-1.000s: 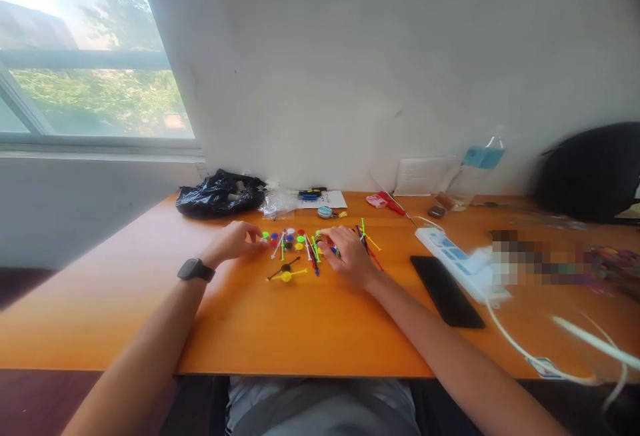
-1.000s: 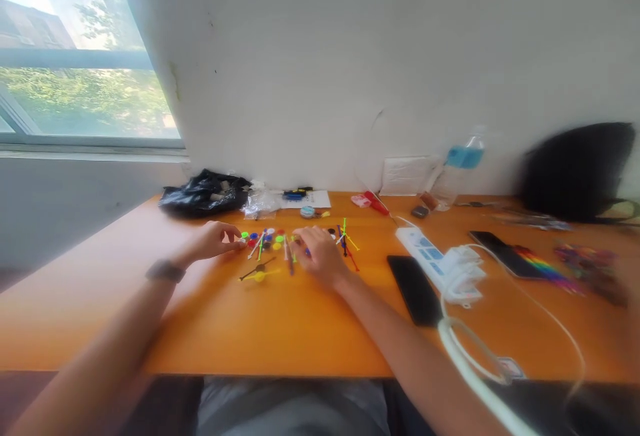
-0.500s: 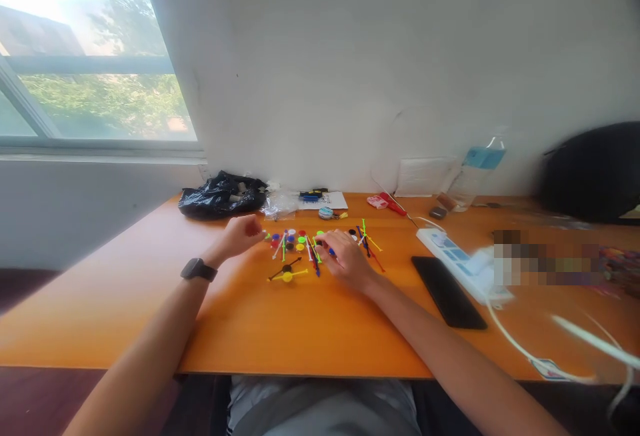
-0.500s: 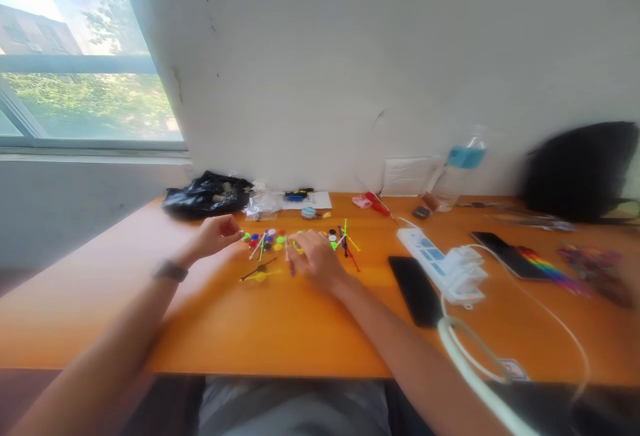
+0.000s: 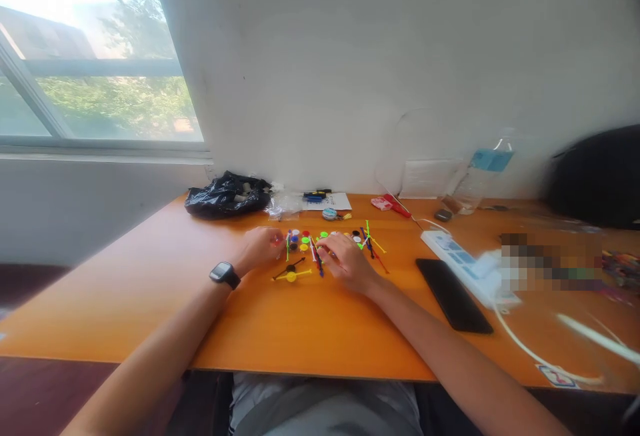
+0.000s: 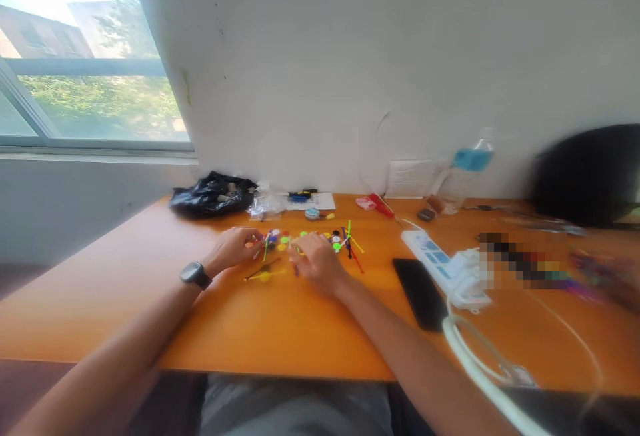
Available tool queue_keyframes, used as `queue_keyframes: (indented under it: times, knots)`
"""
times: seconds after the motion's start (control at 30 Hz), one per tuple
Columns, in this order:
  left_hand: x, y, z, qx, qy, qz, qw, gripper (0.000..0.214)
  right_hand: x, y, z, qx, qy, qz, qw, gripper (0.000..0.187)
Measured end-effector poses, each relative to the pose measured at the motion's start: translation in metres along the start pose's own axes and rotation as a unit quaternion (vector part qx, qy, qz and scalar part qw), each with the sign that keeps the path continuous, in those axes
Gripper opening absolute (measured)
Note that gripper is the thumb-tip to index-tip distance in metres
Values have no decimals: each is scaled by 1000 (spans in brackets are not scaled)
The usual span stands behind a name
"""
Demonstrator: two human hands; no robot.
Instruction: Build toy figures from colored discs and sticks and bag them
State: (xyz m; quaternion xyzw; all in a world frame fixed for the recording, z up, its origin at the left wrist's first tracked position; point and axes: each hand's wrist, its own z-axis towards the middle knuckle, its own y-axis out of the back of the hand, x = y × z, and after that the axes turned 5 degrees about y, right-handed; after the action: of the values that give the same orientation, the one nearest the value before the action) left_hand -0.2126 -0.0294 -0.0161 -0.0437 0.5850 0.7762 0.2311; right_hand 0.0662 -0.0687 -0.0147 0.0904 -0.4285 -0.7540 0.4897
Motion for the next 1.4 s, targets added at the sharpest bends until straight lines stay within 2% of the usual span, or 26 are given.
queue_keyframes:
  times: [0.27, 0.63, 1.0, 1.23, 1.4]
  knots:
    - [-3, -3, 0, 9, -13, 54, 998, 23, 2, 2, 1, 3, 0, 4, 1000, 31]
    - [-3, 6, -1, 63, -51, 31, 996, 16, 6, 4, 1, 28, 1, 0, 1000, 31]
    - [-10, 6, -1, 64, -15, 44, 997, 19, 7, 5, 2, 32, 0, 6, 999, 32]
    - [-9, 6, -2, 10, 18, -50, 999, 21, 6, 3, 2, 26, 6, 10, 1000, 27]
    - [-15, -4, -4, -14, -20, -240, 971, 30, 4, 1, 1, -8, 21, 2, 1000, 16]
